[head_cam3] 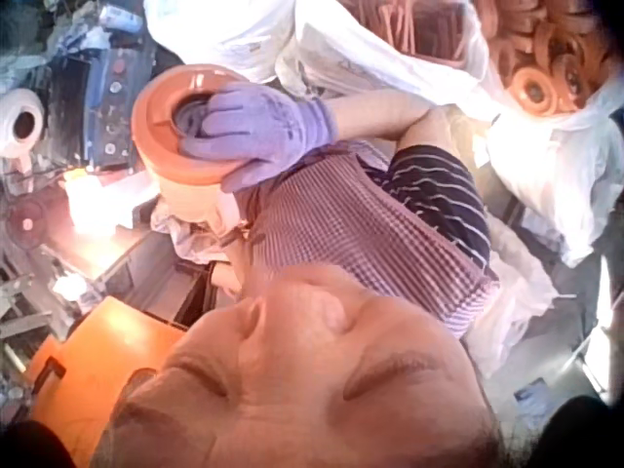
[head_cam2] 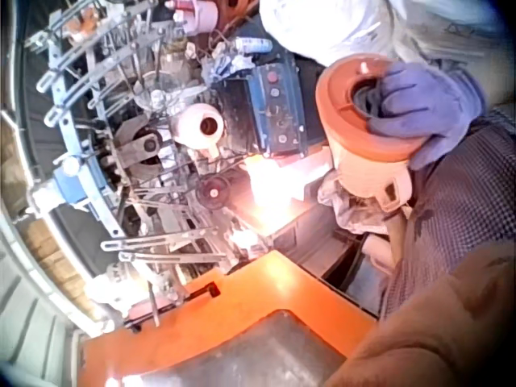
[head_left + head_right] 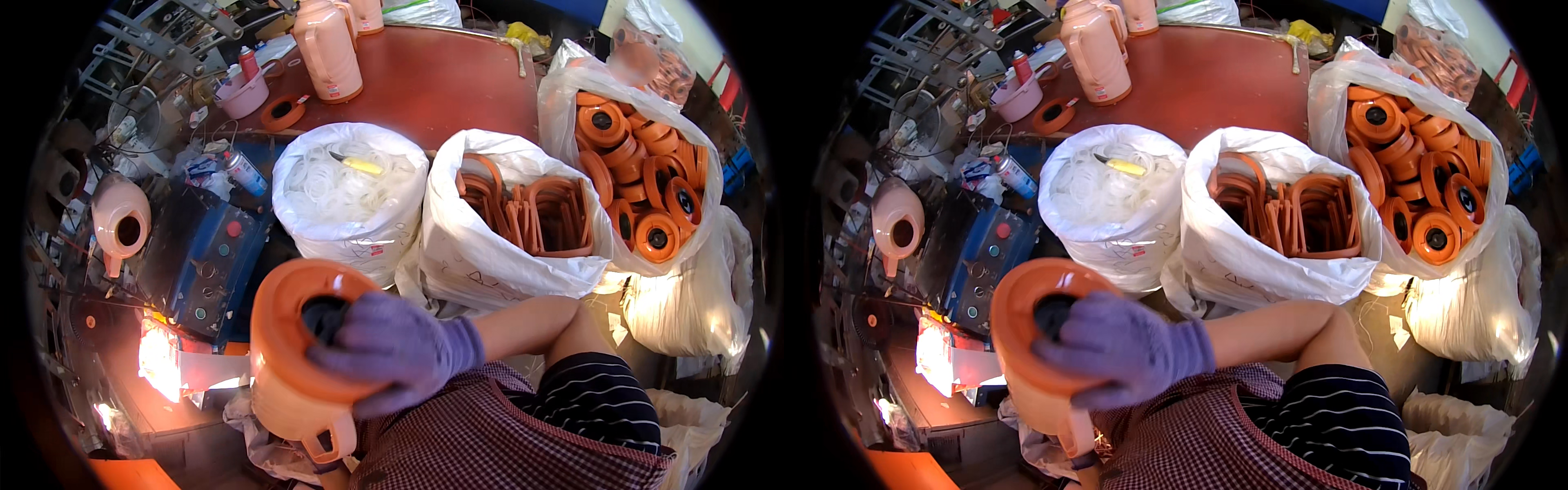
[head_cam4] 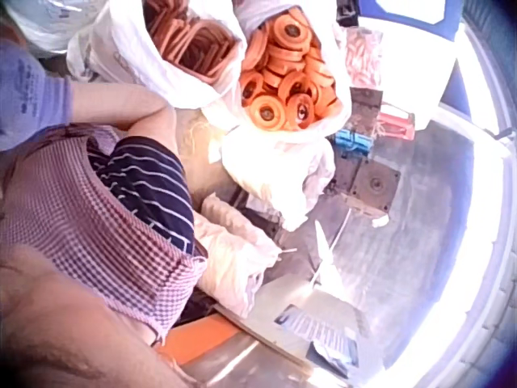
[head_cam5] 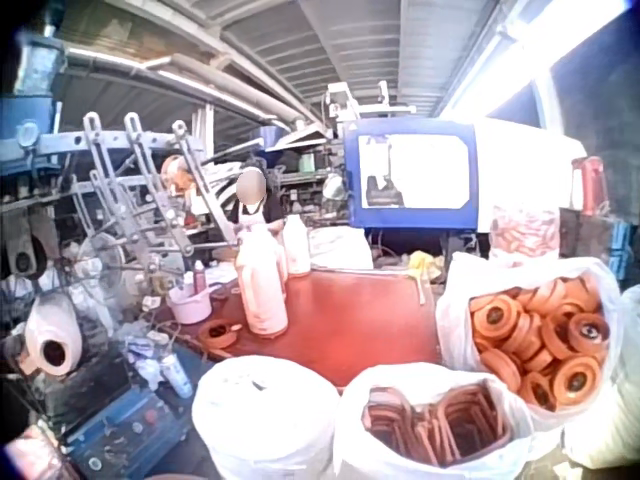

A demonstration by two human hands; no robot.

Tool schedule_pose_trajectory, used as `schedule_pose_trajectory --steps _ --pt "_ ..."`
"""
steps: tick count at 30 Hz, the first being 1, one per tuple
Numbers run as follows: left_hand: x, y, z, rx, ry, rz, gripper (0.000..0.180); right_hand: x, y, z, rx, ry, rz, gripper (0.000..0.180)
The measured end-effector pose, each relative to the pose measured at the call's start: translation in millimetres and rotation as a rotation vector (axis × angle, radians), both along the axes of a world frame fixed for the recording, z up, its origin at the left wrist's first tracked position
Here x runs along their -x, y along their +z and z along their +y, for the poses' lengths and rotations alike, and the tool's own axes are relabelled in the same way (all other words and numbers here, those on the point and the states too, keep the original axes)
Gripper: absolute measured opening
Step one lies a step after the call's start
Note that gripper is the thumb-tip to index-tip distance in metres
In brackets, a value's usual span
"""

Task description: The person assembles pink plastic kettles by retrieving them from a machine, inserting orange handles, and placing them on a table. They also affix labels to the kettles and insert small orange rings into the spouts.

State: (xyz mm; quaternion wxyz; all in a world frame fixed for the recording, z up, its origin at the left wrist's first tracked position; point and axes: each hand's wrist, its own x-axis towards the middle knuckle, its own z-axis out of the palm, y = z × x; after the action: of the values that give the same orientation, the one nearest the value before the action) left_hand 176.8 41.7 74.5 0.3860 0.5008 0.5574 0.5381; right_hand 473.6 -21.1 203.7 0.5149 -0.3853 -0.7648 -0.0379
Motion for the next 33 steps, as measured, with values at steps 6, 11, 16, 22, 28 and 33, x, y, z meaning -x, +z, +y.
schedule_pose_trajectory --steps 6,11,16,22,28,33 --pt "16.0 41.4 45.0 -0.187 -0.058 -0.109 0.058 -35.6 -54.0 2.0 0.472 -0.22 0.829 0.046" --pt "10.9 83.2 52.5 -0.344 -0.049 -0.093 0.056 -70.7 -8.5 -33.0 0.751 -0.033 0.703 0.042" --pt "44.2 89.9 74.8 -0.313 -0.069 -0.117 0.049 -225.7 -32.2 -35.8 0.821 -0.786 -0.191 0.034" --pt "77.4 91.9 45.4 -0.246 0.082 0.609 0.046 -320.2 -122.8 -23.9 1.227 -1.365 -0.522 0.047" --pt "23.0 91.5 32.7 -0.135 -0.285 0.279 0.086 -335.4 -131.8 -13.8 1.091 -1.325 -0.372 0.046" --pt "27.8 102.1 45.6 -0.168 -0.594 0.142 0.106 -307.5 -26.8 -38.5 0.741 -1.182 -0.321 0.03"
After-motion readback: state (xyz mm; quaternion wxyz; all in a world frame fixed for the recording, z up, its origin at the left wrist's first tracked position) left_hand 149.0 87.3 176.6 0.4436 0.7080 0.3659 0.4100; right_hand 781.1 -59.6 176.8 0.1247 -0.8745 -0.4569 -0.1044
